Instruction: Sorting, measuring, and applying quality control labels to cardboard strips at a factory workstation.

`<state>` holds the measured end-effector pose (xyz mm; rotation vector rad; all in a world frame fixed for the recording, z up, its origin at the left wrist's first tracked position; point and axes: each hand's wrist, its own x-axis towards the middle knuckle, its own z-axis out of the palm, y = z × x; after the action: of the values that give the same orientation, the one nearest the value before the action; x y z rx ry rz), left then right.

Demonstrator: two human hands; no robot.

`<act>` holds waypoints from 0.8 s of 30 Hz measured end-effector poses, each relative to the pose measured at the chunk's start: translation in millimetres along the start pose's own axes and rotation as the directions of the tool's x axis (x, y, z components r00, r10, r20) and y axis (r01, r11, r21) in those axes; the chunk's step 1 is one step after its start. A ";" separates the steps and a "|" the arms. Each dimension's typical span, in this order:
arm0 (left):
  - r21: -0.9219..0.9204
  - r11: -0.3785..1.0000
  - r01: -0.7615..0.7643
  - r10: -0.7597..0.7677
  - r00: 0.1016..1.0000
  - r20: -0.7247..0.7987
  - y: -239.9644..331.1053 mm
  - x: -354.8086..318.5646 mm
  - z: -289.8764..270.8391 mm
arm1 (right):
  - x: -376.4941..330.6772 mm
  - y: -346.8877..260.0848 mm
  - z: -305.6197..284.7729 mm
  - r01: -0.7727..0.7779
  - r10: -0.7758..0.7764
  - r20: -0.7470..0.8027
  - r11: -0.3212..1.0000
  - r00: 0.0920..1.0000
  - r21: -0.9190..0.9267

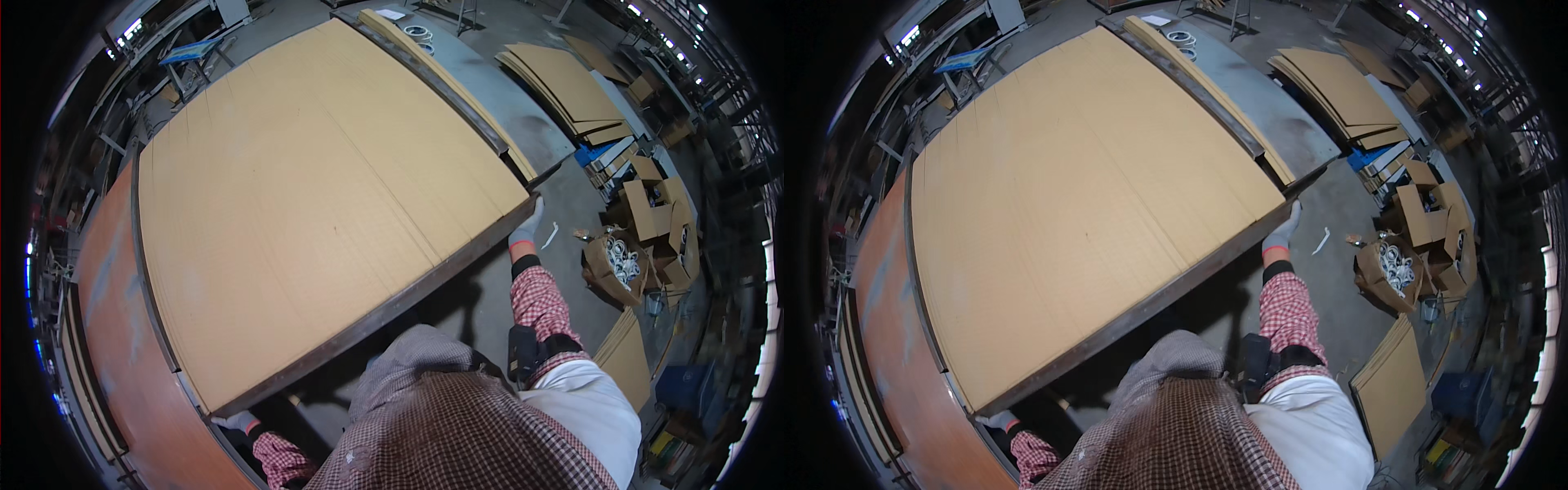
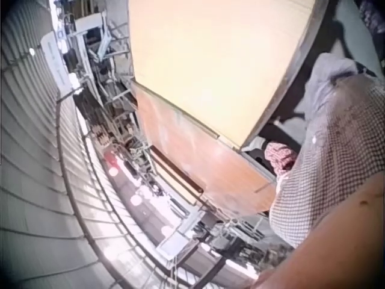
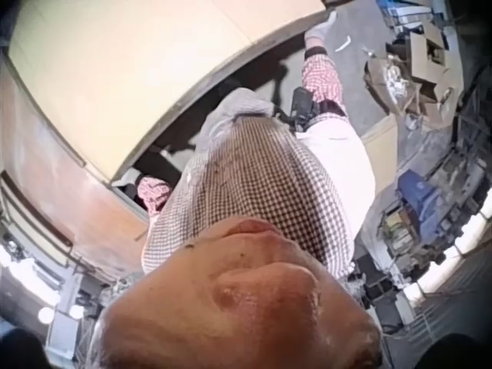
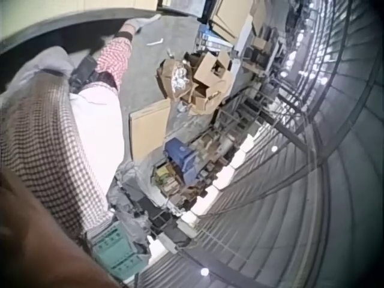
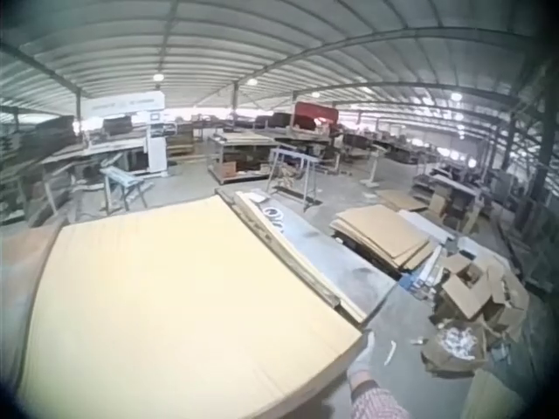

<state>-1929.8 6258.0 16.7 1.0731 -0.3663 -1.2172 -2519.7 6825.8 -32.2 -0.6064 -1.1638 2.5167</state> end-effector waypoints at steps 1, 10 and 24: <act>0.040 0.999 -0.027 0.026 1.000 0.014 7.4 24.9 -9.5 | -3.4 10.1 13.1 -0.012 0.011 0.030 1.000 0.999 0.011; 0.047 0.988 -0.147 0.149 0.988 -0.040 19.0 21.1 2.0 | -67.0 -16.1 84.6 0.022 -0.025 -0.057 0.998 0.998 -0.061; 0.404 0.890 -0.210 0.225 0.974 0.011 12.8 69.1 -11.5 | 9.3 12.0 55.9 -0.110 -0.065 -0.231 0.735 0.971 -0.669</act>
<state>-1889.0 6201.8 0.9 1.3649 -0.7142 -0.9387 -2556.4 6786.1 -11.3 -1.0642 -1.9876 1.8864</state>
